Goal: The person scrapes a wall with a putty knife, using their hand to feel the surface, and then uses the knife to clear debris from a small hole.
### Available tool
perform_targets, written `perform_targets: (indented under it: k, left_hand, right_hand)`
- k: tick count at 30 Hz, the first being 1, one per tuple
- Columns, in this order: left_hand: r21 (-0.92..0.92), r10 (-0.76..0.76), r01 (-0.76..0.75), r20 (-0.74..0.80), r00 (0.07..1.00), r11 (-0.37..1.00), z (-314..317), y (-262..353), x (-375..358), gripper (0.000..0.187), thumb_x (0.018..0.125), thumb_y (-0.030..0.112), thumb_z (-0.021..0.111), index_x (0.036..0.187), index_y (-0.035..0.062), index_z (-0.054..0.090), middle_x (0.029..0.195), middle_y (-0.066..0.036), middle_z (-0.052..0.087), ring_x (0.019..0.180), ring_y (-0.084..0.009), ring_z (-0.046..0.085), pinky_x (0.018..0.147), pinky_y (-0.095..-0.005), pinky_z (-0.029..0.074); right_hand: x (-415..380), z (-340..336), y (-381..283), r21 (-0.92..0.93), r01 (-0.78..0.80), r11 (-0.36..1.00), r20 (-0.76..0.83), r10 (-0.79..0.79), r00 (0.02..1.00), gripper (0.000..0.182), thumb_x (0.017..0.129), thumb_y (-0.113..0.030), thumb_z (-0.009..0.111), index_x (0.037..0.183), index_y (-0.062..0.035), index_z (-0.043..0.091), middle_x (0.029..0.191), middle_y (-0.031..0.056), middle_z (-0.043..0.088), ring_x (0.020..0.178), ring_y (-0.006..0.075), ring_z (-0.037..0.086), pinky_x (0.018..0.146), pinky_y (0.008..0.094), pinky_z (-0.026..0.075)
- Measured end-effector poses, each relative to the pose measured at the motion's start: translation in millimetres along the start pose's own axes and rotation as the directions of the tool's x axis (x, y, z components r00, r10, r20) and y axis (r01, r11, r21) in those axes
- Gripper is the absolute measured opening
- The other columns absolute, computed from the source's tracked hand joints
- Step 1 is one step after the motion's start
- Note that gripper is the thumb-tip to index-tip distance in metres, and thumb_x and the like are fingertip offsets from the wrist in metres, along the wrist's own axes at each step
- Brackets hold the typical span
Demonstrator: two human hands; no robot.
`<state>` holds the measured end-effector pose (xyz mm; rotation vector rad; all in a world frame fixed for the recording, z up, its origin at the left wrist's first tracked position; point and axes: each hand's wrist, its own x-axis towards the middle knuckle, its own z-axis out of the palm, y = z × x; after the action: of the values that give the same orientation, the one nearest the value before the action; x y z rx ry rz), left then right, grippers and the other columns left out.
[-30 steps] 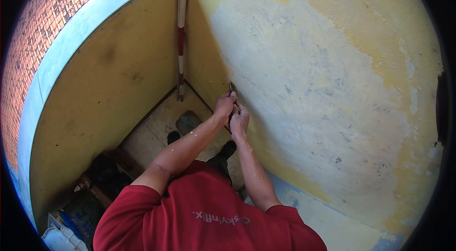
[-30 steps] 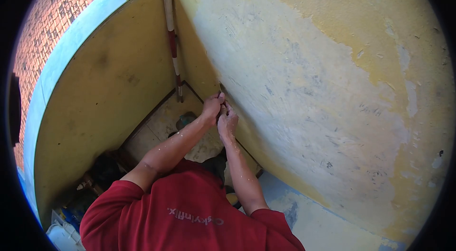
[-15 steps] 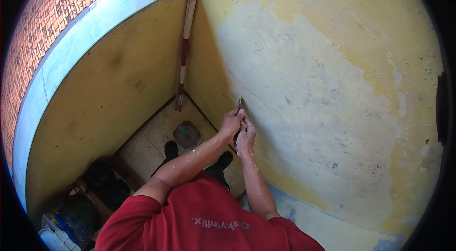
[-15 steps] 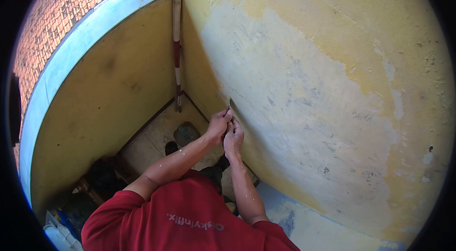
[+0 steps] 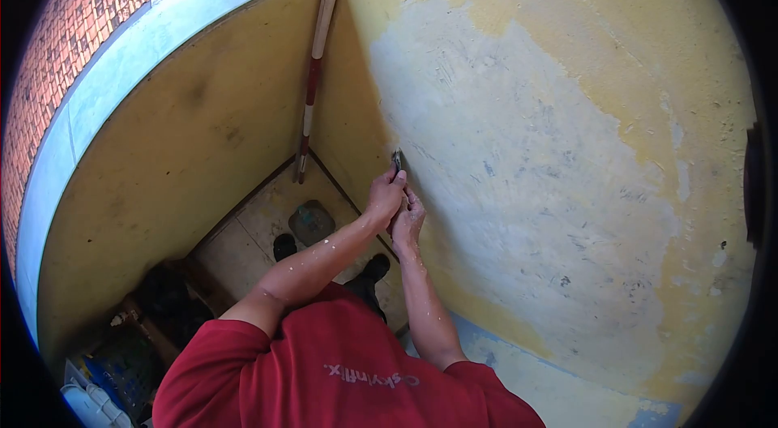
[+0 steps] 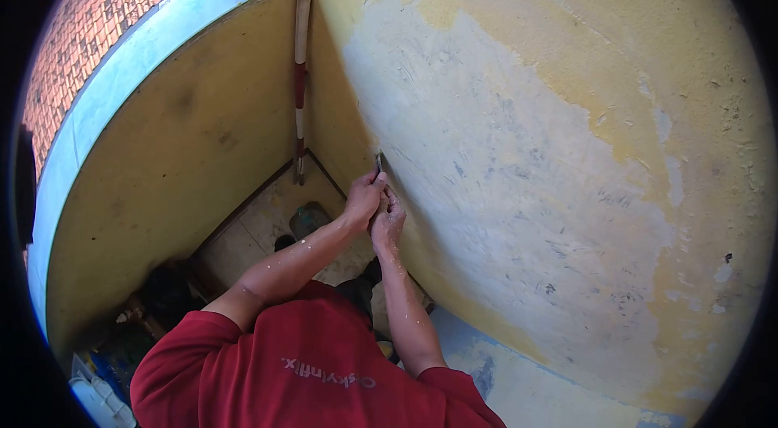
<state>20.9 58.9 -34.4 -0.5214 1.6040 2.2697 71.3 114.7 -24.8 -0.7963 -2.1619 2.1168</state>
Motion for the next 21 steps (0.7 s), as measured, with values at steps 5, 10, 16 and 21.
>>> perform_targets:
  k: [5, 10, 16, 21]
  left_hand:
    - [0.138, 0.134, -0.139, 0.047, 0.99, 0.981, 5, -15, -15, 0.03, 0.095, 0.016, 0.047, 0.119, -0.0005, 0.056, 0.083, -0.001, 0.057, 0.071, -0.0089, 0.047, 0.066, -0.0238, 0.042]
    - [0.162, 0.002, -0.022, 0.123, 0.992, 0.987, -16, 6, -2, 0.037, 0.094, 0.018, 0.048, 0.126, 0.0007, 0.052, 0.087, -0.004, 0.06, 0.08, -0.0109, 0.051, 0.076, -0.0267, 0.044]
    - [0.193, -0.08, 0.063, 0.082, 0.993, 0.979, -4, 14, -8, 0.03, 0.093, 0.02, 0.048, 0.111, -0.0008, 0.06, 0.088, -0.004, 0.06, 0.08, -0.0101, 0.05, 0.074, -0.0272, 0.043]
    - [0.153, 0.059, -0.076, 0.116, 0.992, 0.985, -11, -3, -16, 0.031, 0.094, 0.018, 0.048, 0.114, -0.0028, 0.057, 0.083, -0.001, 0.058, 0.073, -0.0097, 0.049, 0.069, -0.0257, 0.043]
  right_hand:
    - [-13, 5, -5, 0.167, 0.148, 0.975, -0.082, -0.136, 0.987, 0.035, 0.095, -0.019, 0.051, 0.118, 0.0065, 0.056, 0.099, 0.0071, 0.062, 0.087, 0.0118, 0.055, 0.077, 0.0248, 0.045]
    - [-6, 12, -2, 0.057, 0.12, 0.991, -0.002, -0.12, 0.993, 0.034, 0.094, -0.015, 0.052, 0.12, 0.0071, 0.054, 0.104, 0.0092, 0.062, 0.095, 0.0143, 0.056, 0.084, 0.0264, 0.045]
    - [-5, 1, -2, 0.012, 0.111, 0.994, -0.092, -0.11, 0.99, 0.034, 0.093, -0.015, 0.053, 0.12, 0.0057, 0.055, 0.104, 0.01, 0.062, 0.091, 0.0147, 0.056, 0.083, 0.0266, 0.044]
    - [-18, 5, 11, -0.054, 0.139, 0.989, -0.095, -0.143, 0.985, 0.033, 0.093, -0.013, 0.052, 0.121, 0.0056, 0.053, 0.106, 0.0102, 0.061, 0.093, 0.0139, 0.056, 0.081, 0.0263, 0.046]
